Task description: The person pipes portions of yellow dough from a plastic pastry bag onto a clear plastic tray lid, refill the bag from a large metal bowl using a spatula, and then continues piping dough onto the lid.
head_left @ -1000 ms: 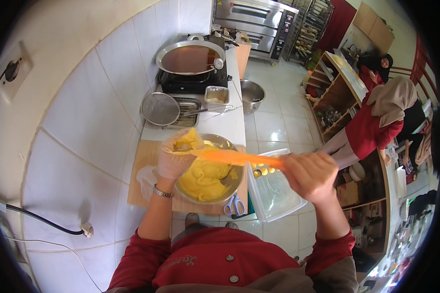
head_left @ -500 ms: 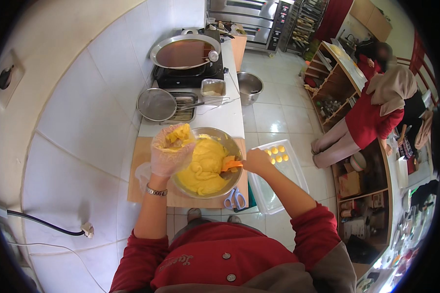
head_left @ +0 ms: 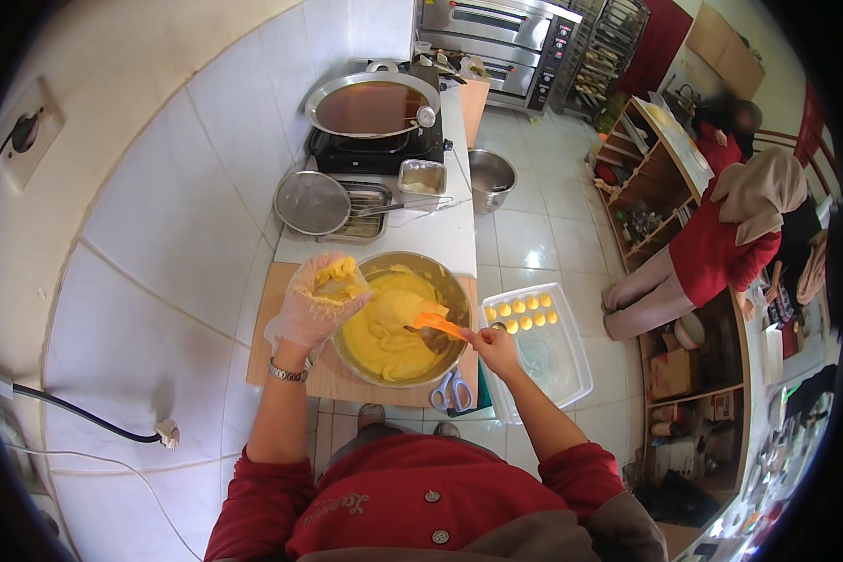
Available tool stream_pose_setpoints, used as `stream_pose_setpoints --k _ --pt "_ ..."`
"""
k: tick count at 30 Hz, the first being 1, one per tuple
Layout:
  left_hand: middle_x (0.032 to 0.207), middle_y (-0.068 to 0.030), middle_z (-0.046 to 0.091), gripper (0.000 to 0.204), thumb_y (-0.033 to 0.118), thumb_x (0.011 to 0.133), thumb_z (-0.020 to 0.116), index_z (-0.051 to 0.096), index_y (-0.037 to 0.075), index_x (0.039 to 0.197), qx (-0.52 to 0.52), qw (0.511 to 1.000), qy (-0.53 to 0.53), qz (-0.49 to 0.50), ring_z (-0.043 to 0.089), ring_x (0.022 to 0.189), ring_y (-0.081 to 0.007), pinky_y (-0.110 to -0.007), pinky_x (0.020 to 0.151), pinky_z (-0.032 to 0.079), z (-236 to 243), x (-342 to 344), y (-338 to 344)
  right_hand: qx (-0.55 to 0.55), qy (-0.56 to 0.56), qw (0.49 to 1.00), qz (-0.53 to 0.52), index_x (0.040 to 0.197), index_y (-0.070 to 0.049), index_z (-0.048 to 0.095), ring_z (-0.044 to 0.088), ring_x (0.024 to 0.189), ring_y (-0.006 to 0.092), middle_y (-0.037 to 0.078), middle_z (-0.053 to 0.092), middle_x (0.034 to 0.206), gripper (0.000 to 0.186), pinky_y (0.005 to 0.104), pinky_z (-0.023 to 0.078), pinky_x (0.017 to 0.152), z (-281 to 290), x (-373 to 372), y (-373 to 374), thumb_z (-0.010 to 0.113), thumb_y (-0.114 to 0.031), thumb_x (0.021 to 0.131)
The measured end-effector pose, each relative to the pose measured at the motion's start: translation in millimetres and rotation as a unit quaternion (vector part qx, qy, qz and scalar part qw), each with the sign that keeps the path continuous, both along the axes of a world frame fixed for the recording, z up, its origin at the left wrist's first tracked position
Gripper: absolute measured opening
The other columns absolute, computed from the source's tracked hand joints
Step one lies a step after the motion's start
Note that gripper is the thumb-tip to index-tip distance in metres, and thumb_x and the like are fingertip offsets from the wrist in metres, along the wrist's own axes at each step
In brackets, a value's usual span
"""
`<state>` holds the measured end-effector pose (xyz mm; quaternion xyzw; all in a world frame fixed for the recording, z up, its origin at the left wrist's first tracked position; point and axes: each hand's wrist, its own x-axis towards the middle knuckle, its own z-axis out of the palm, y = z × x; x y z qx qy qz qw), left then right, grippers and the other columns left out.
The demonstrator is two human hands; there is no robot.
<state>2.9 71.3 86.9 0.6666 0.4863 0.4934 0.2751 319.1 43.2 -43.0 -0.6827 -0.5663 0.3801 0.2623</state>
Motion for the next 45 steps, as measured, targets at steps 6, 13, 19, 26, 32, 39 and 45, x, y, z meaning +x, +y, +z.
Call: stream_pose_setpoints --k 6,13,19,26,32,39,45 --pt "0.096 -0.0069 0.060 0.053 0.014 0.064 0.078 0.052 0.002 0.109 -0.023 0.996 0.077 0.050 0.058 0.087 -0.0143 -0.027 0.076 0.049 -1 -4 -6 0.053 -0.010 0.998 -0.029 0.055 -0.001 0.056 0.039 0.044 0.0082 0.001 0.042 0.044 0.052 0.0276 0.033 0.043 55 17 1 0.063 -0.048 0.076" --pt "0.095 -0.0074 0.062 0.060 0.024 0.062 0.079 0.051 0.002 0.111 -0.033 0.996 0.074 0.029 0.060 0.087 -0.0141 -0.026 0.075 0.049 11 22 -10 0.119 -0.037 0.992 -0.004 0.057 -0.001 0.057 0.033 0.043 0.0060 0.000 0.039 0.043 0.046 0.0261 0.029 0.040 175 22 1 0.065 -0.042 0.077" --pt "0.096 -0.0086 0.062 0.064 0.027 0.062 0.079 0.049 0.001 0.113 -0.048 0.998 0.040 -0.024 0.061 0.087 -0.0161 -0.027 0.076 0.049 -9 41 1 0.225 -0.167 0.957 0.069 0.055 -0.004 0.057 0.041 0.035 0.0123 0.002 0.044 0.040 0.042 0.0274 0.032 0.037 222 -9 -6 0.065 -0.039 0.077" --pt "0.098 -0.0083 0.061 0.061 0.029 0.064 0.078 0.049 0.001 0.110 -0.054 0.994 0.079 -0.053 0.060 0.089 -0.0164 -0.027 0.074 0.048 10 58 -2 0.532 -0.489 0.629 0.286 0.058 -0.009 0.050 0.047 0.049 0.0112 -0.001 0.039 0.050 0.017 0.0253 0.034 0.043 240 -65 -17 0.059 -0.017 0.070" --pt "0.096 -0.0082 0.059 0.057 0.021 0.063 0.077 0.050 0.002 0.110 0.024 1.000 0.004 -0.003 0.058 0.085 -0.0171 -0.028 0.073 0.048 -29 63 12 0.581 -0.572 0.474 0.334 0.065 -0.004 0.055 0.047 0.055 0.0109 0.003 0.048 0.058 0.010 0.0202 0.035 0.048 234 -88 -49 0.055 -0.013 0.061" --pt "0.094 -0.0049 0.061 0.037 0.004 0.071 0.071 0.053 0.000 0.103 -0.053 0.972 -0.228 -0.007 0.058 0.085 -0.0130 -0.025 0.075 0.049 -34 49 19 0.562 -0.539 0.561 0.280 0.058 -0.006 0.049 0.041 0.049 0.0104 0.000 0.039 0.051 0.013 0.0228 0.032 0.044 281 -64 -68 0.058 -0.012 0.066" --pt "0.095 -0.0041 0.061 0.035 0.004 0.070 0.072 0.057 0.000 0.102 -0.116 0.936 -0.333 0.001 0.058 0.085 -0.0127 -0.026 0.076 0.049 -27 15 25 0.292 -0.518 0.775 0.212 0.062 -0.009 0.057 0.055 0.052 0.0151 0.002 0.051 0.056 0.007 0.0266 0.040 0.044 250 -57 -40 0.060 -0.009 0.068"
